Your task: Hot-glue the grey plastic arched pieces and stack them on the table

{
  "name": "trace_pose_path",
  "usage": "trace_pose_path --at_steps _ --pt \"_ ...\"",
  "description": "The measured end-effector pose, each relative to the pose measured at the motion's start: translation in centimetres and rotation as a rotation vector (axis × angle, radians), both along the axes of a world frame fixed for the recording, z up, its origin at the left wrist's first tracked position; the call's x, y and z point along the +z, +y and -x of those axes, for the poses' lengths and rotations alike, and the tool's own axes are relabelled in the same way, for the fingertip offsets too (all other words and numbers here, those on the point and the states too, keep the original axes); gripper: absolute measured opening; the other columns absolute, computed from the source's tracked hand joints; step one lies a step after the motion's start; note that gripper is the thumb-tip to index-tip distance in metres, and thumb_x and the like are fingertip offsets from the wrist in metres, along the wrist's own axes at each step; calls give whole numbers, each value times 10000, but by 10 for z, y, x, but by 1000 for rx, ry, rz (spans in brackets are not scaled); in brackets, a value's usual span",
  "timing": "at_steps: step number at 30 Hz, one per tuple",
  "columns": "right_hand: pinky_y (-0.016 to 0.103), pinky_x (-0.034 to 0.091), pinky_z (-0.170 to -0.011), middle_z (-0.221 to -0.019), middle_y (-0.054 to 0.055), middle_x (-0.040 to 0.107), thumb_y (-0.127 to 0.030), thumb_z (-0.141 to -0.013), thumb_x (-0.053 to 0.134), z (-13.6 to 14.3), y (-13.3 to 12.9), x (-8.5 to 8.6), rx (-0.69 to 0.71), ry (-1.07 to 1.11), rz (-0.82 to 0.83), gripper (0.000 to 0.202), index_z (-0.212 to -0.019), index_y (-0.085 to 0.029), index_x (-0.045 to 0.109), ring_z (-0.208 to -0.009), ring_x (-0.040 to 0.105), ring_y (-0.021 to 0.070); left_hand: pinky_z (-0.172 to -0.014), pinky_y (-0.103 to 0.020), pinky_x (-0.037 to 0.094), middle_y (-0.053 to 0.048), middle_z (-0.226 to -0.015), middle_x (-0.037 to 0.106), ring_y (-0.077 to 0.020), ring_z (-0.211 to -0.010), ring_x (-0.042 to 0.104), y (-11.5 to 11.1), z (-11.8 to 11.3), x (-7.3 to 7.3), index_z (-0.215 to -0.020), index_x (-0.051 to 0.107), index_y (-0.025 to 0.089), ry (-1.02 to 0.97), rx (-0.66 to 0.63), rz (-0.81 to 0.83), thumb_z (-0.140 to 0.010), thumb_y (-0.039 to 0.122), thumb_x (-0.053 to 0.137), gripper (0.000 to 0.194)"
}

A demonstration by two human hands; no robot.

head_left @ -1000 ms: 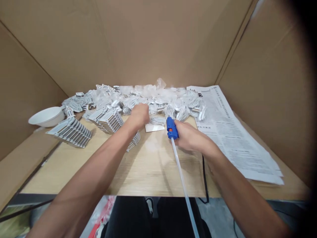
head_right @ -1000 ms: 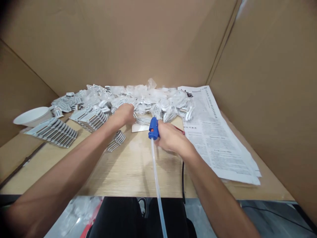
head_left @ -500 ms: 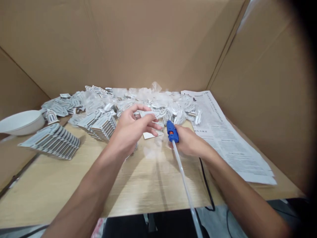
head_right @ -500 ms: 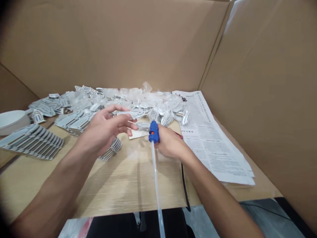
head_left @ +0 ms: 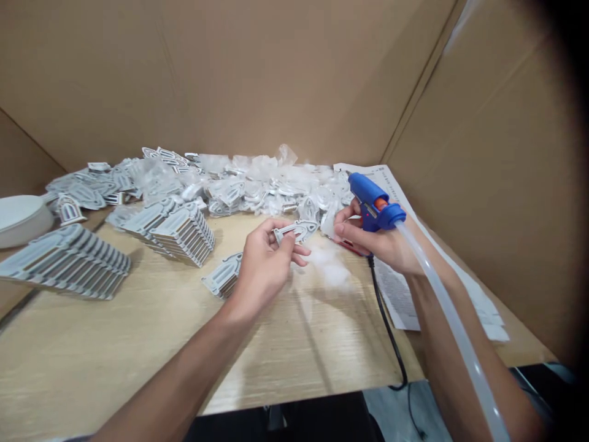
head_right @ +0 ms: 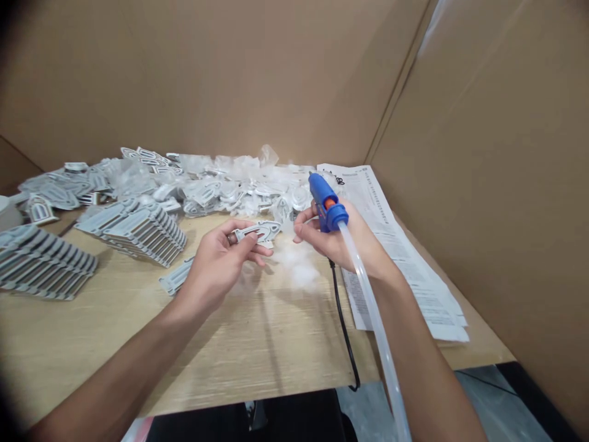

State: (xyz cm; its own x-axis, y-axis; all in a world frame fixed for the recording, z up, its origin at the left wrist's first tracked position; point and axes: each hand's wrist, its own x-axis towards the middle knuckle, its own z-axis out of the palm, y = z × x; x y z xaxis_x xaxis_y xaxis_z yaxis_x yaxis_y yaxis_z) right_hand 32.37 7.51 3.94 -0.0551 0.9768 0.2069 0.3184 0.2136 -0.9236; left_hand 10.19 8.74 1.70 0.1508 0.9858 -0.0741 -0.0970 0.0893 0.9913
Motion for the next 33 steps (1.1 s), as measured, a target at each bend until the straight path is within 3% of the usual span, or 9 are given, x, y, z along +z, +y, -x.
trace_pose_path --at_steps 4,9,13,19,23,27,31,33 --pt "380 588 -718 -1005 52 812 -445 -792 1007 10 0 -8 33 60 -60 493 -971 -266 585 -762 724 205 -698 -286 646 -41 -728 788 -194 -680 796 1 -1 -4 -1091 651 162 -31 -58 -12 -979 58 658 153" --pt "410 601 -773 -1097 66 787 -521 -817 1002 22 -2 -17 23 -100 -149 510 -1091 -270 653 -828 734 236 -796 -327 671 -58 -814 812 -204 -755 823 0 -1 -7 -1206 661 133 -65 -198 23 -900 -39 611 354" --pt "402 600 -765 -1115 72 796 -588 -807 997 23 -3 -21 -5 -140 -121 572 -1145 -285 648 -834 735 250 -802 -312 660 -55 -846 808 -195 -790 823 -1 -2 -11 -1231 663 123 -34 -220 -26 -887 -57 605 393" --pt "399 612 -751 -1124 84 804 -640 -751 1016 25 -1 -24 -57 -139 -96 645 -1130 -277 641 -832 739 257 -829 -299 673 -63 -919 810 -171 -825 814 -1 -7 -21 -1208 676 129 -45 -220 -63 -940 -11 621 308" --pt "400 623 -771 -1104 72 800 -617 -763 1017 27 0 -23 -33 -102 -115 604 -1075 -272 632 -848 756 252 -793 -306 690 -28 -880 795 -180 -798 821 -2 -5 -23 -1233 656 196 -62 -201 -105 -986 97 675 267" --pt "408 634 -791 -1025 46 806 -565 -766 1031 26 1 -25 14 25 -115 602 -1043 -278 580 -851 780 250 -739 -290 688 -14 -869 780 -178 -766 824 -3 -2 -24 -1093 623 224 -64 -206 -128 -1042 231 682 78" --pt "455 649 -907 -1066 62 837 -539 -885 951 22 3 -29 80 32 -72 491 -1096 -284 589 -959 809 275 -696 -268 680 -17 -852 793 -171 -722 823 -2 -4 -25 -997 579 220 -87 -198 -101 -1060 271 683 132" --pt "447 647 -886 -1053 63 837 -543 -905 932 20 3 -29 101 -5 -66 464 -1112 -279 612 -945 803 274 -676 -260 676 -17 -835 797 -174 -706 825 -2 -5 -24 -982 563 219 -90 -196 -85 -1066 275 685 159"
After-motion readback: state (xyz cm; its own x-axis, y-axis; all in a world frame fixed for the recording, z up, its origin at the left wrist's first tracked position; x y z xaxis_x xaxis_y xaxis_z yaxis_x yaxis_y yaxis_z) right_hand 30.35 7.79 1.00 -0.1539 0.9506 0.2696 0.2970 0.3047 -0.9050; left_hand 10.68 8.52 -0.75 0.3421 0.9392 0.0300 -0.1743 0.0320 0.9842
